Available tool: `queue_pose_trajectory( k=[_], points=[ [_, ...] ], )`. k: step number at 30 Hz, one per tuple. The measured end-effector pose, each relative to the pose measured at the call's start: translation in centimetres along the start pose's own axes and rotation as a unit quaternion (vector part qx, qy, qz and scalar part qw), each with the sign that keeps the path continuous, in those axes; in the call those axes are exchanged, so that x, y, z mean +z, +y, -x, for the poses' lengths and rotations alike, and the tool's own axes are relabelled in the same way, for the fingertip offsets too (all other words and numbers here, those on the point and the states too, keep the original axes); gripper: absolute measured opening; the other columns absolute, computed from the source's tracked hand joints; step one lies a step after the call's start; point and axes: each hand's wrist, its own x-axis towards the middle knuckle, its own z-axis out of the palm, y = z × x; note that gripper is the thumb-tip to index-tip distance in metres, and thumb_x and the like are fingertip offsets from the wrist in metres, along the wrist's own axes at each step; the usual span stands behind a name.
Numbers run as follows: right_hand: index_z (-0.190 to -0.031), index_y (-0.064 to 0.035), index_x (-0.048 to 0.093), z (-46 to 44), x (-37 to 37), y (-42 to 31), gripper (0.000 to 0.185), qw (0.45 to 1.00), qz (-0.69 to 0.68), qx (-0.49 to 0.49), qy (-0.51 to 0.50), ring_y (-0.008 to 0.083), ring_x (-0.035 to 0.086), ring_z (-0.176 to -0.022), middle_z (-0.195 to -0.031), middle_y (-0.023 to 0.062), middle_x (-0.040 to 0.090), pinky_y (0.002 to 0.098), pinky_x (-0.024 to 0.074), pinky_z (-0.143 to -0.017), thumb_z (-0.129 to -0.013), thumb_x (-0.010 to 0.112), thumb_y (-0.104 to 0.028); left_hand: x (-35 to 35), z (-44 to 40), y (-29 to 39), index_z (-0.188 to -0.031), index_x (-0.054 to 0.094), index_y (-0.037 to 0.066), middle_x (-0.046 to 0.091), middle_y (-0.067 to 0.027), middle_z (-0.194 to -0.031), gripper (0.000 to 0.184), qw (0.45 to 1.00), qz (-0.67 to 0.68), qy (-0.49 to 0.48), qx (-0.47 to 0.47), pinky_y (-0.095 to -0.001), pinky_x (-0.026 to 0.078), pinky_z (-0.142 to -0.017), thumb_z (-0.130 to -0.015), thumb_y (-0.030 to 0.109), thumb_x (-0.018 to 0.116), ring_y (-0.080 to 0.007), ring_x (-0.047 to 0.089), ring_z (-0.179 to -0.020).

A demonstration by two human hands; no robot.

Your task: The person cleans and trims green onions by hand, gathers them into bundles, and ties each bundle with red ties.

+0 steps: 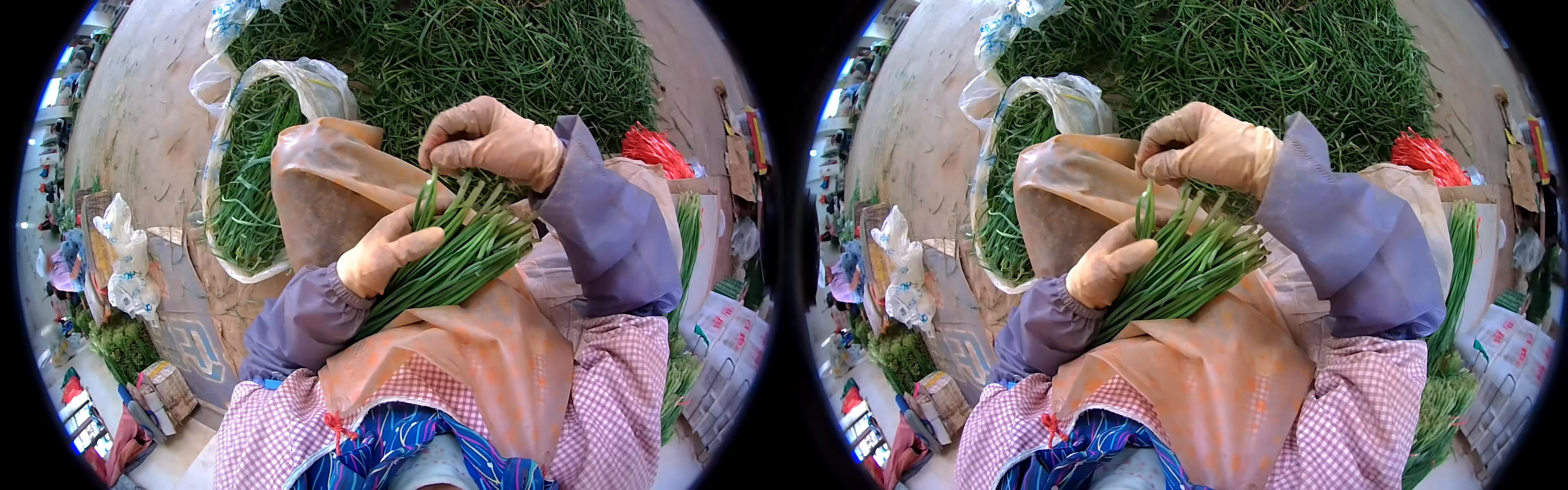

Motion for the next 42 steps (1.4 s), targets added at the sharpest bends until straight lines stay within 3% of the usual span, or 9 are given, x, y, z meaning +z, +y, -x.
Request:
queue_pose_trajectory(
  k=[10, 15, 21, 24, 26, 29, 31, 37, 42],
  points=[
    [-0.102, 0.0004, 0.067, 4.0, 0.5, 3.0, 0.023, 0.990, -0.092, -0.002, 0.103, 0.0106, 0.062, -0.081, -0.086, 0.0015, 0.066, 0.0261, 0.0518, -0.075, -0.086, 0.072, -0.016, 0.2, -0.3, -0.8, -0.133, 0.050, 0.000, 0.061, -0.0088, -0.124, 0.041, 0.998, 0.049, 0.047, 0.000, -0.0316, 0.047, -0.099, -0.101, 0.026, 0.050, -0.0167, 0.059, -0.112],
    [-0.095, -0.0021, 0.069, 4.3, 1.7, 2.2, 0.020, 0.974, 0.178, -0.068, 0.126, 0.0179, 0.065, -0.077, -0.083, 0.0078, 0.066, 0.0296, 0.0522, -0.068, -0.082, 0.074, -0.017, 0.1, -0.6, -2.1, -0.129, 0.053, -0.001, 0.065, -0.0081, -0.114, 0.037, 0.995, 0.009, 0.093, 0.026, -0.0285, 0.052, -0.089, -0.101, 0.022, 0.051, -0.0136, 0.064, -0.098],
    [-0.087, -0.0064, 0.069, 3.5, 1.0, 3.7, 0.012, 0.793, 0.510, -0.273, 0.192, 0.0316, 0.065, -0.075, -0.080, 0.0105, 0.065, 0.0361, 0.0547, -0.067, -0.080, 0.069, -0.016, -0.9, -0.8, -3.1, -0.120, 0.059, -0.002, 0.069, -0.0061, -0.101, 0.028, 0.987, -0.011, 0.158, 0.014, -0.0260, 0.055, -0.077, -0.101, 0.018, 0.052, -0.0103, 0.065, -0.083],
    [-0.089, -0.0049, 0.069, 4.3, -1.5, 4.7, 0.005, 0.846, 0.021, -0.274, 0.457, 0.0196, 0.067, -0.076, -0.084, 0.0090, 0.069, 0.0338, 0.0560, -0.069, -0.087, 0.067, -0.008, -0.9, -0.7, -3.1, -0.119, 0.058, -0.002, 0.069, -0.0081, -0.103, 0.028, 0.988, 0.015, 0.152, 0.012, -0.0275, 0.055, -0.080, -0.101, 0.018, 0.052, -0.0123, 0.066, -0.086],
    [-0.097, -0.0003, 0.067, 7.2, -5.1, 4.5, 0.013, 0.799, -0.075, -0.225, 0.552, 0.0131, 0.065, -0.079, -0.087, 0.0058, 0.068, 0.0264, 0.0522, -0.069, -0.093, 0.063, -0.013, -0.7, -0.4, -2.5, -0.120, 0.057, -0.002, 0.068, -0.0087, -0.105, 0.029, 0.987, 0.037, 0.156, 0.006, -0.0283, 0.055, -0.082, -0.101, 0.018, 0.051, -0.0137, 0.066, -0.089],
    [-0.130, -0.0084, 0.050, 11.4, -6.6, 9.1, 0.038, 0.877, -0.161, -0.119, 0.437, 0.0182, 0.064, -0.098, -0.114, 0.0076, 0.065, 0.0272, 0.0510, -0.079, -0.098, 0.055, -0.029, -0.9, -0.3, -2.0, -0.126, 0.053, -0.002, 0.066, -0.0105, -0.113, 0.036, 0.989, 0.042, 0.140, 0.001, -0.0315, 0.053, -0.088, -0.101, 0.024, 0.051, -0.0169, 0.065, -0.097],
    [-0.137, -0.0100, 0.041, 12.5, -3.2, 12.8, 0.061, 0.865, -0.394, -0.087, 0.298, 0.0280, 0.058, -0.114, -0.123, 0.0113, 0.059, 0.0431, 0.0496, -0.095, -0.093, 0.059, -0.047, 0.1, -0.4, -1.2, -0.128, 0.052, -0.002, 0.064, -0.0108, -0.117, 0.041, 0.991, 0.026, 0.132, 0.000, -0.0329, 0.051, -0.092, -0.100, 0.028, 0.052, -0.0172, 0.064, -0.101],
    [-0.133, -0.0046, 0.045, 11.1, 8.0, 10.5, 0.055, 0.792, -0.551, -0.114, 0.236, 0.0205, 0.059, -0.109, -0.118, 0.0092, 0.060, 0.0371, 0.0488, -0.097, -0.094, 0.062, -0.038, 0.4, -1.1, -1.0, -0.137, 0.042, -0.003, 0.055, -0.0117, -0.131, 0.077, 0.998, -0.058, 0.027, 0.007, -0.0364, 0.042, -0.103, -0.081, 0.037, 0.077, -0.0213, 0.054, -0.118],
    [-0.104, -0.0040, 0.064, 12.4, 7.1, 10.0, 0.036, 0.900, -0.204, -0.121, 0.366, 0.0090, 0.058, -0.086, -0.095, 0.0004, 0.065, 0.0272, 0.0472, -0.082, -0.090, 0.068, -0.037, 0.7, -1.2, -1.0, -0.137, 0.041, -0.002, 0.056, -0.0111, -0.130, 0.079, 0.995, -0.095, -0.007, 0.012, -0.0358, 0.042, -0.103, -0.077, 0.031, 0.081, -0.0205, 0.054, -0.118]
  ],
)
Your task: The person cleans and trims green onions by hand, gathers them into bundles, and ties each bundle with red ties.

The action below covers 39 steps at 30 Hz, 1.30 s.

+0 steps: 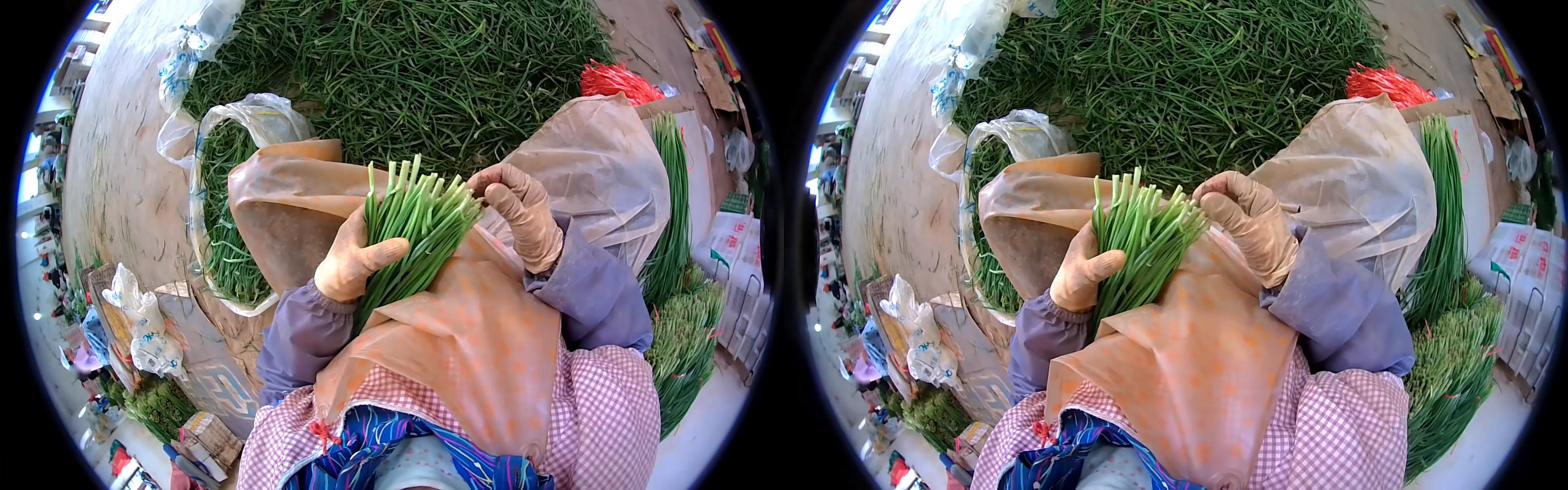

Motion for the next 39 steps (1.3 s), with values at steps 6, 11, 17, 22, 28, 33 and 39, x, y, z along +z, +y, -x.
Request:
queue_pose_trajectory(
  k=[6, 11, 17, 22, 28, 33, 39],
  points=[
    [-0.093, -0.0046, 0.065, -0.2, -0.5, -0.2, 0.011, 0.969, 0.213, -0.122, -0.022, 0.0098, 0.057, -0.086, -0.092, 0.0013, 0.063, 0.0254, 0.0482, -0.077, -0.088, 0.071, -0.013, 0.8, 0.0, -0.4, -0.139, 0.039, -0.003, 0.055, -0.0115, -0.132, 0.083, 0.998, -0.053, 0.030, 0.007, -0.0360, 0.040, -0.106, -0.071, 0.014, 0.085, -0.0215, 0.054, -0.120],
    [-0.086, -0.0066, 0.067, -1.5, -1.7, -3.5, 0.004, 0.960, 0.110, -0.184, 0.179, 0.0154, 0.060, -0.072, -0.082, 0.0024, 0.063, 0.0287, 0.0496, -0.066, -0.087, 0.068, -0.010, -0.3, 0.3, -0.6, -0.139, 0.039, -0.002, 0.055, -0.0114, -0.132, 0.081, 0.997, -0.052, 0.043, -0.045, -0.0360, 0.040, -0.105, -0.073, 0.015, 0.083, -0.0216, 0.053, -0.120],
    [-0.091, -0.0100, 0.064, -5.2, -10.8, -10.5, 0.008, 0.881, -0.138, -0.156, 0.425, 0.0098, 0.060, -0.069, -0.083, -0.0002, 0.066, 0.0269, 0.0478, -0.062, -0.090, 0.060, -0.018, 0.3, 0.2, 0.1, -0.139, 0.040, -0.001, 0.056, -0.0112, -0.130, 0.079, 0.999, 0.014, 0.039, -0.026, -0.0352, 0.041, -0.104, -0.074, 0.016, 0.081, -0.0211, 0.055, -0.118],
    [-0.116, -0.0021, 0.059, -0.6, -3.2, -1.9, 0.034, 0.997, -0.005, 0.072, 0.030, 0.0079, 0.058, -0.065, -0.084, 0.0020, 0.066, 0.0226, 0.0472, -0.058, -0.095, 0.061, -0.028, -0.2, 0.3, 0.0, -0.138, 0.041, -0.001, 0.057, -0.0117, -0.129, 0.077, 0.999, 0.006, 0.036, -0.033, -0.0351, 0.042, -0.103, -0.075, 0.020, 0.080, -0.0211, 0.055, -0.117],
    [-0.109, 0.0003, 0.063, -1.4, -0.7, -4.0, 0.032, 0.997, -0.023, 0.037, -0.057, 0.0073, 0.056, -0.054, -0.069, 0.0024, 0.064, 0.0205, 0.0441, -0.049, -0.095, 0.061, -0.028, 0.0, 0.2, -0.2, -0.137, 0.041, -0.001, 0.058, -0.0130, -0.128, 0.075, 0.999, 0.003, 0.036, -0.031, -0.0356, 0.044, -0.102, -0.075, 0.019, 0.079, -0.0221, 0.057, -0.115],
    [-0.103, -0.0033, 0.061, -5.3, -5.0, -7.7, 0.022, 0.909, -0.241, -0.217, 0.263, 0.0131, 0.060, -0.063, -0.078, 0.0040, 0.063, 0.0272, 0.0539, -0.064, -0.100, 0.052, -0.024, 0.0, 0.7, -0.4, -0.136, 0.040, -0.002, 0.058, -0.0142, -0.125, 0.073, 0.998, 0.027, 0.046, -0.013, -0.0357, 0.047, -0.098, -0.076, 0.018, 0.078, -0.0232, 0.059, -0.111],
    [-0.136, -0.0063, 0.043, -3.4, -8.0, 0.2, 0.049, 0.972, -0.216, 0.023, 0.093, 0.0198, 0.064, -0.093, -0.113, 0.0107, 0.060, 0.0301, 0.0548, -0.069, -0.093, 0.063, -0.021, 0.3, 0.6, -0.5, -0.137, 0.040, -0.001, 0.059, -0.0130, -0.122, 0.077, 0.997, 0.045, 0.069, 0.001, -0.0350, 0.050, -0.094, -0.074, 0.020, 0.079, -0.0231, 0.061, -0.106]
  ],
)
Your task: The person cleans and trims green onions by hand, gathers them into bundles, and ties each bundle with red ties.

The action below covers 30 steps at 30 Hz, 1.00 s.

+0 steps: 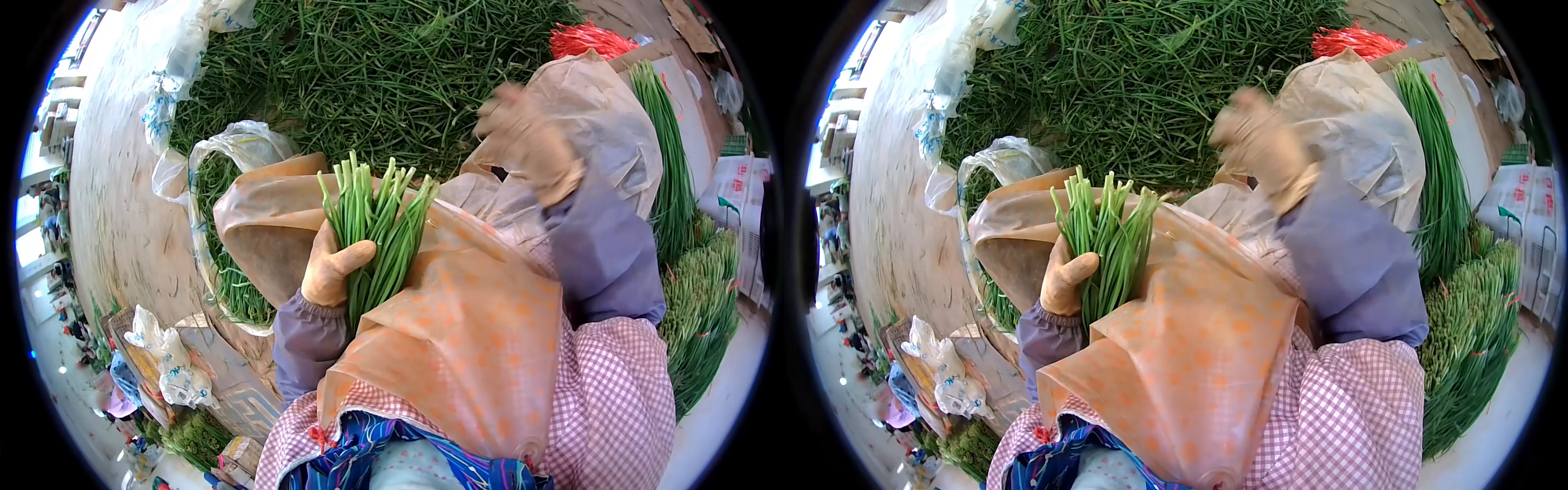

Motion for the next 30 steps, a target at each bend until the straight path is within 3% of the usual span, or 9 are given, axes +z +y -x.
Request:
queue_pose_trajectory(
  k=[2, 6, 12, 13, 14, 17, 20, 24, 30],
  points=[
    [-0.150, -0.0147, 0.030, 2.3, 2.6, 3.7, 0.080, 0.963, 0.247, 0.094, -0.046, 0.0194, 0.062, -0.094, -0.121, 0.0114, 0.055, 0.0305, 0.0539, -0.070, -0.083, 0.073, -0.017, -0.3, -0.1, -0.3, -0.138, 0.039, 0.000, 0.059, -0.0127, -0.121, 0.079, 1.000, -0.012, -0.002, -0.007, -0.0355, 0.050, -0.094, -0.074, 0.021, 0.079, -0.0231, 0.061, -0.107],
    [-0.137, -0.0126, 0.052, 2.0, 4.0, 7.3, 0.048, 0.826, 0.491, -0.097, -0.258, 0.0169, 0.059, -0.092, -0.123, 0.0069, 0.058, 0.0305, 0.0489, -0.082, -0.092, 0.066, -0.021, -0.6, 0.2, 0.0, -0.139, 0.039, 0.000, 0.059, -0.0123, -0.120, 0.080, 0.999, -0.033, 0.000, -0.021, -0.0360, 0.050, -0.094, -0.074, 0.023, 0.079, -0.0225, 0.060, -0.107],
    [-0.110, -0.0049, 0.065, 0.9, 3.1, 5.7, 0.022, 0.745, 0.592, -0.159, -0.261, 0.0233, 0.064, -0.091, -0.093, 0.0086, 0.066, 0.0308, 0.0514, -0.082, -0.095, 0.062, -0.020, 0.3, 0.6, 0.5, -0.138, 0.039, 0.000, 0.059, -0.0118, -0.120, 0.079, 1.000, -0.012, 0.008, -0.006, -0.0364, 0.049, -0.094, -0.073, 0.023, 0.079, -0.0226, 0.060, -0.107],
    [-0.104, -0.0034, 0.064, 1.2, 3.2, 4.8, 0.014, 0.767, 0.587, -0.143, -0.216, 0.0234, 0.065, -0.092, -0.093, 0.0087, 0.066, 0.0321, 0.0531, -0.082, -0.094, 0.061, -0.013, 0.2, 0.7, 0.5, -0.138, 0.039, 0.000, 0.059, -0.0117, -0.120, 0.079, 1.000, -0.017, 0.009, -0.008, -0.0364, 0.049, -0.094, -0.073, 0.023, 0.079, -0.0226, 0.060, -0.107],
    [-0.102, -0.0029, 0.064, 1.5, 2.8, 4.5, 0.011, 0.754, 0.583, -0.282, -0.110, 0.0211, 0.064, -0.086, -0.091, 0.0074, 0.066, 0.0329, 0.0535, -0.077, -0.094, 0.058, -0.007, 0.1, 0.7, 0.6, -0.138, 0.039, 0.000, 0.059, -0.0117, -0.120, 0.079, 1.000, -0.021, 0.010, -0.009, -0.0364, 0.049, -0.094, -0.073, 0.023, 0.078, -0.0226, 0.060, -0.107],
    [-0.113, -0.0029, 0.063, -1.2, 1.7, -1.4, 0.023, 0.832, 0.491, -0.169, 0.194, 0.0137, 0.060, -0.095, -0.102, 0.0041, 0.066, 0.0277, 0.0520, -0.082, -0.091, 0.066, -0.010, -0.1, 1.0, 0.6, -0.138, 0.039, 0.000, 0.059, -0.0119, -0.120, 0.079, 1.000, -0.006, 0.013, -0.007, -0.0363, 0.049, -0.094, -0.073, 0.022, 0.078, -0.0226, 0.060, -0.107],
    [-0.121, -0.0053, 0.061, -0.6, 1.6, 0.9, 0.032, 0.863, 0.440, -0.245, 0.038, 0.0108, 0.058, -0.098, -0.104, 0.0029, 0.064, 0.0257, 0.0507, -0.082, -0.091, 0.067, -0.015, -0.2, 0.6, 0.3, -0.138, 0.039, 0.000, 0.059, -0.0122, -0.120, 0.079, 1.000, 0.007, 0.000, 0.008, -0.0360, 0.049, -0.095, -0.073, 0.023, 0.078, -0.0226, 0.060, -0.107],
    [-0.112, -0.0055, 0.065, 2.9, 5.3, 2.4, 0.027, 0.964, 0.196, 0.025, -0.180, 0.0071, 0.059, -0.077, -0.086, -0.0001, 0.065, 0.0221, 0.0490, -0.069, -0.092, 0.067, -0.024, 0.2, 0.2, 0.1, -0.137, 0.039, 0.000, 0.060, -0.0120, -0.118, 0.080, 1.000, -0.006, -0.004, 0.019, -0.0350, 0.049, -0.095, -0.072, 0.026, 0.078, -0.0220, 0.060, -0.108],
    [-0.091, -0.0056, 0.066, 4.5, 9.5, 2.2, 0.015, 0.975, 0.179, 0.085, -0.098, 0.0052, 0.053, -0.055, -0.067, -0.0001, 0.062, 0.0191, 0.0402, -0.047, -0.094, 0.065, -0.021, 0.6, 0.1, 0.2, -0.137, 0.040, -0.001, 0.059, -0.0130, -0.121, 0.080, 1.000, -0.005, 0.016, 0.016, -0.0353, 0.049, -0.095, -0.072, 0.026, 0.078, -0.0226, 0.060, -0.108]
  ],
)
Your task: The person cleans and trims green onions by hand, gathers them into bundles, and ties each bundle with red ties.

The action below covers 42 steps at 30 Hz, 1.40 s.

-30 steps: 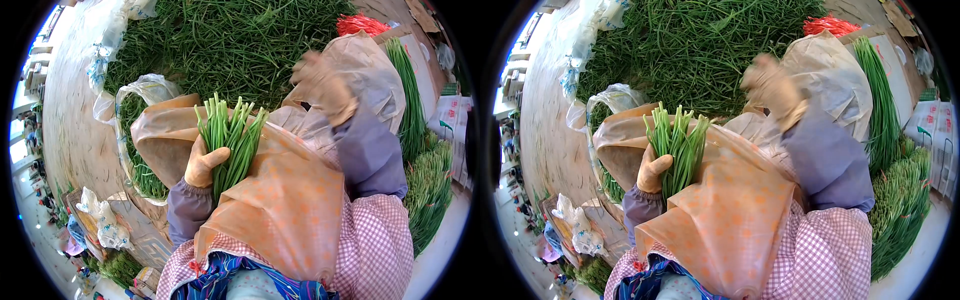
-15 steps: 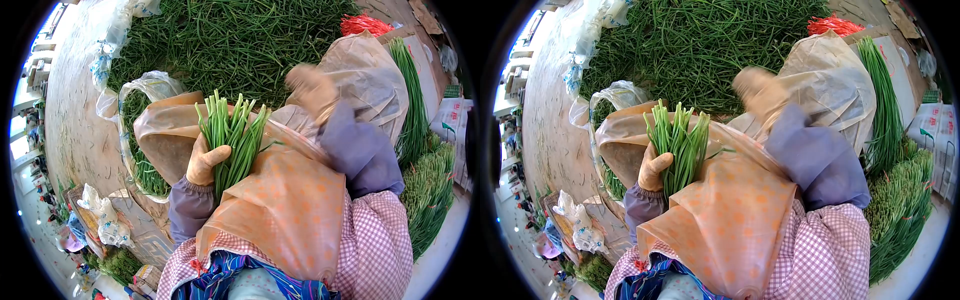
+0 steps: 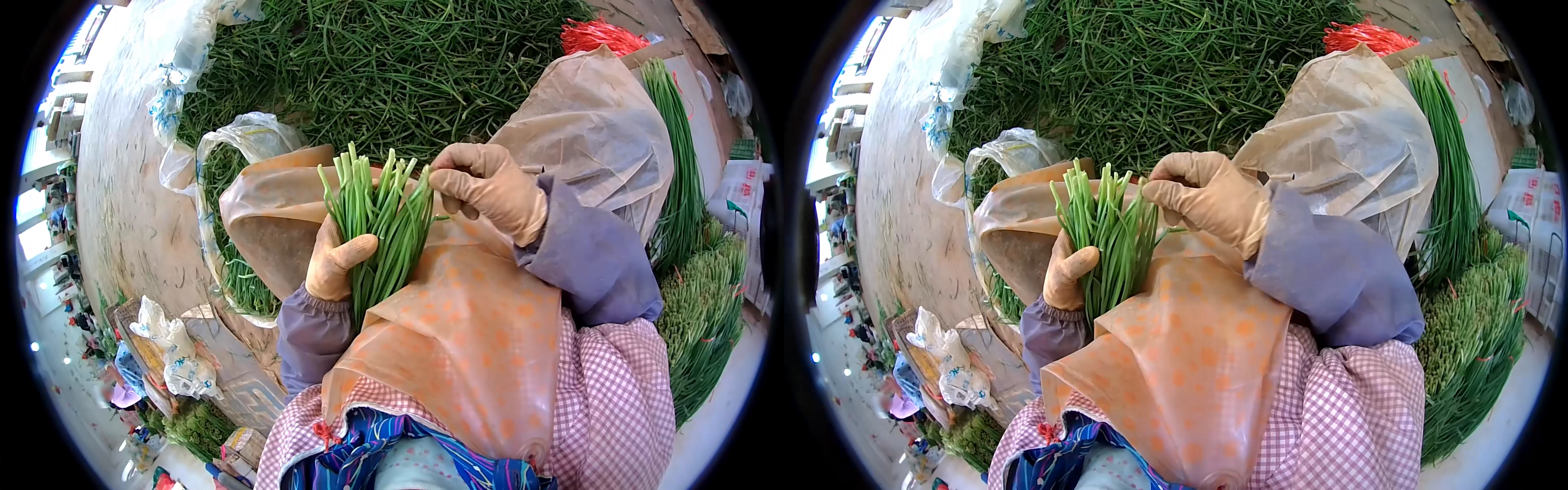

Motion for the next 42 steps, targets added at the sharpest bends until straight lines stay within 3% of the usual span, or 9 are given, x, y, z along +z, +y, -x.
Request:
queue_pose_trajectory(
  k=[8, 12, 17, 20, 24, 27, 31, 34, 42],
  points=[
    [-0.094, -0.0059, 0.066, -1.7, -3.2, 2.3, 0.013, 0.997, -0.002, -0.071, -0.030, 0.0039, 0.056, -0.065, -0.076, 0.0011, 0.065, 0.0192, 0.0442, -0.056, -0.093, 0.066, -0.019, -1.3, 0.4, -0.2, -0.138, 0.039, 0.000, 0.058, -0.0149, -0.124, 0.081, 1.000, -0.002, 0.008, -0.020, -0.0384, 0.048, -0.098, -0.072, 0.024, 0.080, -0.0249, 0.059, -0.112],
    [-0.113, -0.0055, 0.064, -0.4, -1.9, 0.9, 0.030, 0.898, 0.415, 0.023, -0.145, 0.0145, 0.060, -0.079, -0.087, 0.0043, 0.066, 0.0304, 0.0497, -0.069, -0.087, 0.070, -0.021, -1.0, 0.6, 0.3, -0.139, 0.038, 0.001, 0.057, -0.0147, -0.124, 0.081, 1.000, 0.010, 0.002, -0.020, -0.0390, 0.048, -0.099, -0.073, 0.022, 0.080, -0.0255, 0.059, -0.112],
    [-0.114, -0.0062, 0.065, -1.7, -1.2, 3.7, 0.029, 0.854, 0.457, -0.194, -0.156, 0.0282, 0.067, -0.081, -0.090, 0.0187, 0.067, 0.0381, 0.0525, -0.073, -0.087, 0.067, -0.016, -0.4, 0.8, 0.7, -0.139, 0.038, 0.001, 0.056, -0.0145, -0.125, 0.079, 1.000, 0.018, -0.006, -0.012, -0.0397, 0.047, -0.099, -0.074, 0.021, 0.079, -0.0260, 0.058, -0.114],
    [-0.110, -0.0043, 0.066, -2.3, -3.9, 5.1, 0.023, 0.863, 0.469, -0.181, -0.047, 0.0261, 0.067, -0.081, -0.089, 0.0147, 0.069, 0.0358, 0.0527, -0.071, -0.089, 0.066, -0.014, -0.7, 0.7, 0.5, -0.139, 0.038, 0.001, 0.056, -0.0142, -0.126, 0.078, 1.000, 0.019, -0.004, -0.005, -0.0396, 0.047, -0.100, -0.074, 0.020, 0.078, -0.0258, 0.058, -0.114],
    [-0.115, -0.0053, 0.062, -3.9, -9.9, -0.1, 0.028, 0.880, 0.260, -0.136, 0.374, 0.0180, 0.065, -0.085, -0.089, 0.0046, 0.067, 0.0299, 0.0542, -0.074, -0.088, 0.068, -0.009, -2.0, 0.6, 0.0, -0.138, 0.039, 0.001, 0.058, -0.0133, -0.123, 0.078, 1.000, 0.016, -0.016, -0.019, -0.0379, 0.048, -0.098, -0.073, 0.020, 0.079, -0.0241, 0.059, -0.111],
    [-0.130, -0.0072, 0.050, -3.7, -10.4, 3.1, 0.047, 0.987, 0.078, -0.102, 0.095, 0.0162, 0.059, -0.100, -0.108, 0.0035, 0.060, 0.0314, 0.0512, -0.086, -0.087, 0.070, -0.013, -1.1, 0.6, 0.6, -0.137, 0.041, -0.001, 0.059, -0.0130, -0.121, 0.078, 1.000, 0.007, -0.013, -0.002, -0.0373, 0.049, -0.095, -0.073, 0.021, 0.079, -0.0237, 0.060, -0.108],
    [-0.152, -0.0088, 0.022, -2.3, -3.6, 5.2, 0.086, 0.950, 0.051, -0.053, -0.302, 0.0210, 0.024, -0.142, -0.155, 0.0101, 0.026, 0.0397, 0.0282, -0.113, -0.085, 0.072, -0.029, -0.5, 1.4, 0.8, -0.137, 0.040, -0.002, 0.058, -0.0133, -0.121, 0.079, 1.000, -0.015, 0.016, -0.005, -0.0368, 0.049, -0.094, -0.073, 0.024, 0.079, -0.0248, 0.060, -0.108],
    [-0.142, -0.0108, 0.038, -2.4, 1.8, 4.5, 0.070, 0.950, -0.166, -0.043, -0.262, 0.0164, 0.042, -0.126, -0.131, 0.0059, 0.051, 0.0357, 0.0340, -0.107, -0.084, 0.072, -0.029, -0.5, 1.2, 0.6, -0.137, 0.039, -0.003, 0.058, -0.0129, -0.123, 0.082, 0.997, -0.070, 0.005, -0.009, -0.0369, 0.049, -0.093, -0.073, 0.028, 0.080, -0.0249, 0.059, -0.109],
    [-0.096, -0.0064, 0.061, -3.8, 7.6, 0.3, 0.022, 0.967, -0.197, -0.127, -0.103, 0.0168, 0.063, -0.085, -0.088, 0.0035, 0.061, 0.0320, 0.0515, -0.076, -0.078, 0.074, -0.006, 2.2, 0.1, 3.3, -0.136, 0.041, -0.002, 0.058, -0.0089, -0.119, 0.097, 0.986, -0.132, -0.044, -0.091, -0.0361, 0.050, -0.095, -0.061, 0.035, 0.090, -0.0250, 0.059, -0.112]
  ],
)
